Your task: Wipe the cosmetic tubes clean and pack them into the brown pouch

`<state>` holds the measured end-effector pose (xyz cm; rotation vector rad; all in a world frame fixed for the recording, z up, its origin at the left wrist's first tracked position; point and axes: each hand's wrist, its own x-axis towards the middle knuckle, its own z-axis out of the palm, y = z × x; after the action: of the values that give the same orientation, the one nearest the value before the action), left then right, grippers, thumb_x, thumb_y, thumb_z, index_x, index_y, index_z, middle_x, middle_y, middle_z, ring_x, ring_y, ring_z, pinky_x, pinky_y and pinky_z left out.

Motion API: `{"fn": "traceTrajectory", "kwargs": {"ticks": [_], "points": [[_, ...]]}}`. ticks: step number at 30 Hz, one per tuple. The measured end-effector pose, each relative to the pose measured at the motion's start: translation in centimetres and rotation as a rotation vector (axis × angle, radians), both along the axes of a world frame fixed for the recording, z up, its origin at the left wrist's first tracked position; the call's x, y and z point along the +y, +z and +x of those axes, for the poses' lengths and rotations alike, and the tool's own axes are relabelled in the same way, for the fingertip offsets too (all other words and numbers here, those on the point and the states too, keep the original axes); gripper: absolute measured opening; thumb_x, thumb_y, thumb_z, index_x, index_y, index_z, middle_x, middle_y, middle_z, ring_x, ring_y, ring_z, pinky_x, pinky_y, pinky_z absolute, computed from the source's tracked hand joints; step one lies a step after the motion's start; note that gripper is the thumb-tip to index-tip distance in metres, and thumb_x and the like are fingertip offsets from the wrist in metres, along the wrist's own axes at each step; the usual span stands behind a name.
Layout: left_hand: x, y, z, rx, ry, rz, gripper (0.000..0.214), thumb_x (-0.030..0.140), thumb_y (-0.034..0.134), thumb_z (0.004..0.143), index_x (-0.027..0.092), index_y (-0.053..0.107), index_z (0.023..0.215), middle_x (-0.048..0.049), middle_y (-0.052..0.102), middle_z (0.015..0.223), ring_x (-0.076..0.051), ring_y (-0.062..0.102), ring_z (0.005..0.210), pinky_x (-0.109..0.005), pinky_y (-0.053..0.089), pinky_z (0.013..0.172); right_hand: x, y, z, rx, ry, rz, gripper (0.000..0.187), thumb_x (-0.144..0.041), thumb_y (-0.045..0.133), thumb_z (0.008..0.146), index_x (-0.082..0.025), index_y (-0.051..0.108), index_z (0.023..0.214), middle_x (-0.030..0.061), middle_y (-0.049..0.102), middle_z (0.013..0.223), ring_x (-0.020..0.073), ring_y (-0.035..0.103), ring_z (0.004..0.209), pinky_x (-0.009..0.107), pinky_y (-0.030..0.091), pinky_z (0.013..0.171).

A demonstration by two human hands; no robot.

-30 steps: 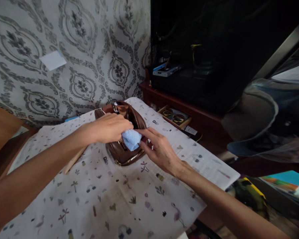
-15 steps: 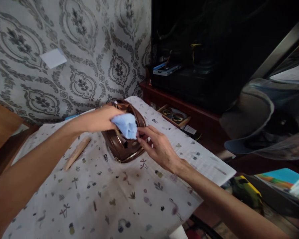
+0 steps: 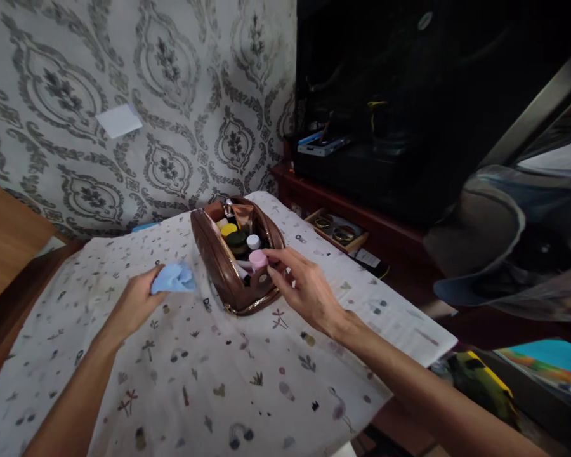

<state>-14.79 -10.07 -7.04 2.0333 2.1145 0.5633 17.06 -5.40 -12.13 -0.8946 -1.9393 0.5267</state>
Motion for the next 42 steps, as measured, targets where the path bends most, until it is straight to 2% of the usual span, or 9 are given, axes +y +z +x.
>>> {"fn": "traceTrajectory", "kwargs": {"ticks": [6, 14, 17, 20, 24, 27, 30, 36, 42], "points": [[-2.8, -6.5, -3.9, -0.039, 0.171, 0.076, 0.045, 0.045, 0.048, 0.073, 0.017, 0.067, 0.104, -0.0068, 0.076, 0.083, -0.030, 0.069, 0.076, -0.033, 0.051, 0.067, 0.2, -0.6, -0.7, 0.002, -0.029, 0.008, 0.021, -0.020, 0.047, 0.094, -0.018, 0.066, 0.104, 0.0069, 0.071, 0.092, 0.0151, 0.064, 0.072, 0.027, 0.052, 0.067], [-4.1, -10.6, -5.4, 0.046, 0.268, 0.306, 0.033, 0.038, 0.044, 0.082, 0.017, 0.063, 0.100, -0.0137, 0.071, 0.100, -0.033, 0.066, 0.094, -0.042, 0.053, 0.081, -0.5, -0.2, -1.3, -0.008, -0.079, 0.023, 0.024, -0.020, 0.047, 0.093, -0.018, 0.067, 0.108, 0.0069, 0.067, 0.090, 0.0157, 0.062, 0.071, 0.027, 0.052, 0.062], [-4.7, -11.1, -5.9, 0.199, 0.287, 0.343, 0.025, 0.029, 0.043, 0.083, 0.017, 0.061, 0.096, -0.0146, 0.067, 0.102, -0.034, 0.060, 0.100, -0.044, 0.052, 0.082, -1.3, 0.0, -1.6, 0.087, -0.147, 0.036, 0.025, -0.024, 0.050, 0.094, -0.018, 0.065, 0.113, 0.0068, 0.063, 0.095, 0.0128, 0.058, 0.064, 0.026, 0.050, 0.055], [-4.9, -11.7, -6.7, 0.286, 0.288, 0.367, 0.034, 0.022, 0.045, 0.084, 0.014, 0.060, 0.114, -0.0165, 0.063, 0.115, -0.034, 0.056, 0.108, -0.047, 0.050, 0.092, -2.7, 0.1, -2.5, 0.162, -0.201, 0.114, 0.022, -0.025, 0.051, 0.096, -0.020, 0.064, 0.112, 0.0042, 0.059, 0.089, 0.0131, 0.057, 0.066, 0.026, 0.050, 0.059], [-4.6, -12.7, -7.5, 0.267, 0.313, 0.271, 0.052, 0.016, 0.046, 0.084, 0.010, 0.050, 0.135, -0.0194, 0.059, 0.130, -0.034, 0.054, 0.119, -0.048, 0.047, 0.098, -4.6, -0.9, -4.9, 0.147, -0.006, 0.192, 0.019, -0.020, 0.050, 0.097, -0.021, 0.065, 0.108, 0.0019, 0.059, 0.079, 0.0140, 0.058, 0.069, 0.027, 0.050, 0.065], [-4.6, -12.8, -7.1, 0.257, 0.361, 0.157, 0.053, 0.015, 0.047, 0.085, 0.014, 0.049, 0.138, -0.0173, 0.059, 0.134, -0.034, 0.055, 0.120, -0.048, 0.048, 0.095, -5.4, -2.6, -7.7, 0.053, 0.242, 0.066, 0.020, -0.017, 0.049, 0.095, -0.019, 0.065, 0.107, 0.0032, 0.062, 0.084, 0.0127, 0.059, 0.068, 0.025, 0.050, 0.063], [-4.7, -12.0, -6.4, 0.266, 0.380, 0.108, 0.055, 0.015, 0.049, 0.084, 0.017, 0.049, 0.139, -0.0155, 0.059, 0.136, -0.035, 0.057, 0.118, -0.049, 0.047, 0.094, -5.4, -4.2, -10.8, -0.025, 0.355, -0.154, 0.023, -0.015, 0.052, 0.091, -0.019, 0.064, 0.110, 0.0057, 0.065, 0.096, 0.0124, 0.063, 0.073, 0.023, 0.050, 0.059], [-5.1, -10.2, -6.6, -0.098, 0.496, 0.249, 0.041, 0.044, 0.044, 0.094, 0.014, 0.061, 0.115, -0.0124, 0.072, 0.096, -0.029, 0.067, 0.094, -0.038, 0.051, 0.084, -4.8, -6.0, -16.0, -0.062, 0.366, -0.329, 0.026, -0.018, 0.056, 0.088, -0.019, 0.062, 0.112, 0.0073, 0.064, 0.104, 0.0146, 0.065, 0.081, 0.026, 0.053, 0.064], [-4.9, -10.8, -6.0, -0.205, 0.449, 0.284, 0.043, 0.045, 0.037, 0.097, 0.014, 0.059, 0.117, -0.0117, 0.072, 0.105, -0.025, 0.067, 0.098, -0.034, 0.052, 0.088, -4.6, -7.4, -17.5, 0.001, 0.302, -0.299, 0.030, -0.018, 0.052, 0.088, -0.017, 0.063, 0.116, 0.0101, 0.061, 0.104, 0.0190, 0.064, 0.090, 0.029, 0.055, 0.068]]}}
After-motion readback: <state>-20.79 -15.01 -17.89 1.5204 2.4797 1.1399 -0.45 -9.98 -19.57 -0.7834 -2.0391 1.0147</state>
